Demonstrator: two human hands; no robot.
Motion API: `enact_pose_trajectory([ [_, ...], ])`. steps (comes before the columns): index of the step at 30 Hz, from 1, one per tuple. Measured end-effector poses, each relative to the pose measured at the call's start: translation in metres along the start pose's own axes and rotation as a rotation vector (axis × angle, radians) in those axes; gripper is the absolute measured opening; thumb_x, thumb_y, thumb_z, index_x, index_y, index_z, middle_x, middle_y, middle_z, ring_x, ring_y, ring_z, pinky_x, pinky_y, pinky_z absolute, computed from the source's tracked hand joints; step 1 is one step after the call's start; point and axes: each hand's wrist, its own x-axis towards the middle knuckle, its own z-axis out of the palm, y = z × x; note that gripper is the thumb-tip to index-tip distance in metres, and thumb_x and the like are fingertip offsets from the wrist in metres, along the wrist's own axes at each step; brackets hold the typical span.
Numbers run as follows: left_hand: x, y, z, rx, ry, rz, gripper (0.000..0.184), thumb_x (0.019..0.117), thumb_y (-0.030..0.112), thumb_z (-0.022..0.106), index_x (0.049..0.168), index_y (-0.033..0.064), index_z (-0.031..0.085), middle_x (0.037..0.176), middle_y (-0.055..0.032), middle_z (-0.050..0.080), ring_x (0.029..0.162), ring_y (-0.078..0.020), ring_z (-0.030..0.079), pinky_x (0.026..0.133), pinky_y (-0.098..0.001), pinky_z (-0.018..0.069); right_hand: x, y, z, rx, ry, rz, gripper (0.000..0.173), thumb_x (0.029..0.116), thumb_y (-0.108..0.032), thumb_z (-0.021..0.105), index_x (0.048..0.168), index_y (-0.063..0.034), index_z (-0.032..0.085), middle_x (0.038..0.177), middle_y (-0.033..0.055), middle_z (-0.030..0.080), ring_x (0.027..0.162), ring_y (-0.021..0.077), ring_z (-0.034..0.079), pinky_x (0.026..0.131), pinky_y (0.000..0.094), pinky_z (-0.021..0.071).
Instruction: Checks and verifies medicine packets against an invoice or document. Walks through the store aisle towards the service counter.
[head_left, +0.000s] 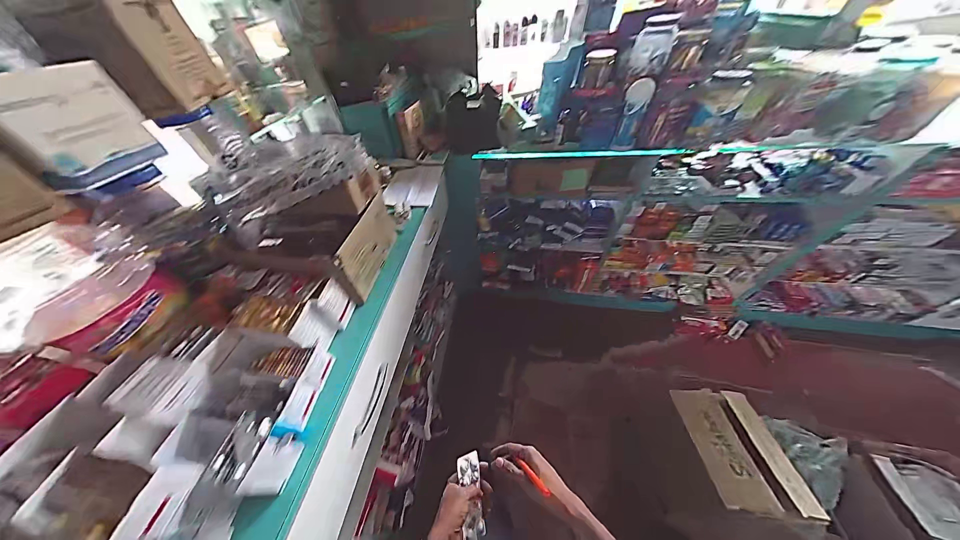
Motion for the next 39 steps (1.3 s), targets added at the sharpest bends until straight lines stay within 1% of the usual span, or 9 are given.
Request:
enact_pose_trajectory([
  [7,0.138,0.209,0.086,-0.191,-0.311,0.138,0.035,0.1024,-0.004,0.042,0.136,-0.0062,0.052,0.116,-0.0212,0.072,0.103,-0.0295,0.073,0.09,-0.042,0.0601,0.078,-0.075,-0.155,0.001,0.282,-0.096,0.032,0.1038,-0.031,0.058,0.123,-0.0092,0.071,0.105,0.0049,0.075,0.09,0.0097,0.07,0.086,0.0326,0.0561],
  [13,0.199,0.325,0.185,-0.125,-0.505,0.216,0.031,0.0988,-0.007,0.046,0.127,-0.0032,0.059,0.117,-0.0123,0.074,0.105,-0.0198,0.072,0.094,-0.0374,0.0585,0.134,-0.1,-0.25,0.369,0.423,-0.116,0.04,0.0996,-0.026,0.067,0.133,-0.0041,0.065,0.114,0.0068,0.075,0.099,0.0141,0.072,0.088,0.0339,0.0592],
  [17,0.281,0.366,0.236,-0.18,-0.673,0.329,0.034,0.0982,-0.006,0.049,0.13,-0.0052,0.059,0.127,-0.0145,0.07,0.12,-0.0227,0.066,0.106,-0.0401,0.0517,0.22,-0.114,-0.325,0.301,0.431,-0.238,0.014,0.0937,-0.016,0.071,0.1,-0.0038,0.074,0.087,-0.0009,0.073,0.077,0.0045,0.066,0.073,0.0276,0.0568],
  [21,0.339,0.461,0.257,-0.18,-0.663,0.493,0.051,0.0947,-0.006,0.06,0.143,-0.0088,0.045,0.141,-0.0148,0.062,0.13,-0.0203,0.059,0.112,-0.0381,0.0467,0.309,-0.163,-0.416,0.28,0.293,-0.216,0.015,0.0948,-0.016,0.071,0.104,-0.0052,0.075,0.092,0.0016,0.075,0.083,0.0097,0.07,0.079,0.0323,0.0596],
  [24,0.362,0.524,0.259,-0.224,-0.461,0.595,0.054,0.0919,-0.01,0.06,0.143,-0.0114,0.041,0.135,-0.0145,0.065,0.122,-0.0173,0.064,0.108,-0.0353,0.0505,0.378,-0.203,-0.472,0.045,0.196,-0.287,0.021,0.095,-0.025,0.071,0.102,-0.005,0.073,0.089,-0.0011,0.073,0.081,0.0044,0.068,0.078,0.0272,0.0576],
  [28,0.395,0.568,0.235,-0.249,-0.14,0.715,0.033,0.0918,-0.011,0.06,0.124,-0.0071,0.063,0.114,-0.0065,0.074,0.106,-0.01,0.07,0.099,-0.0308,0.0561,0.469,-0.245,-0.508,-0.163,0.094,-0.333,0.025,0.0935,-0.026,0.071,0.106,-0.0045,0.074,0.089,-0.0021,0.073,0.079,-0.0018,0.065,0.076,0.0209,0.0553],
  [33,0.432,0.612,0.179,-0.28,0.197,0.709,0.026,0.0864,-0.008,0.069,0.112,-0.0026,0.069,0.104,-0.006,0.075,0.096,-0.0124,0.072,0.089,-0.0324,0.0613,0.578,-0.276,-0.486,-0.025,-0.013,-0.359,0.028,0.0871,-0.019,0.077,0.11,-0.0044,0.072,0.093,-0.0006,0.075,0.081,0.0059,0.07,0.075,0.0258,0.0605],
  [36,0.444,0.635,0.159,-0.389,0.393,0.72,0.029,0.0864,-0.005,0.071,0.115,-0.0047,0.067,0.106,-0.008,0.074,0.097,-0.0142,0.072,0.089,-0.033,0.0613,0.626,-0.304,-0.467,0.054,-0.074,-0.38,0.025,0.0864,-0.019,0.078,0.107,-0.0054,0.072,0.088,-0.0003,0.074,0.072,0.0095,0.07,0.066,0.0277,0.062],
  [39,0.452,0.652,0.145,-0.422,0.415,0.795,0.035,0.091,-0.002,0.069,0.125,-0.0052,0.061,0.113,-0.0082,0.072,0.105,-0.0137,0.07,0.096,-0.0321,0.0577,0.671,-0.327,-0.451,0.157,-0.204,-0.391,0.024,0.09,-0.014,0.074,0.112,-0.0038,0.071,0.09,0.0014,0.073,0.07,0.0094,0.068,0.061,0.0255,0.0588],
])
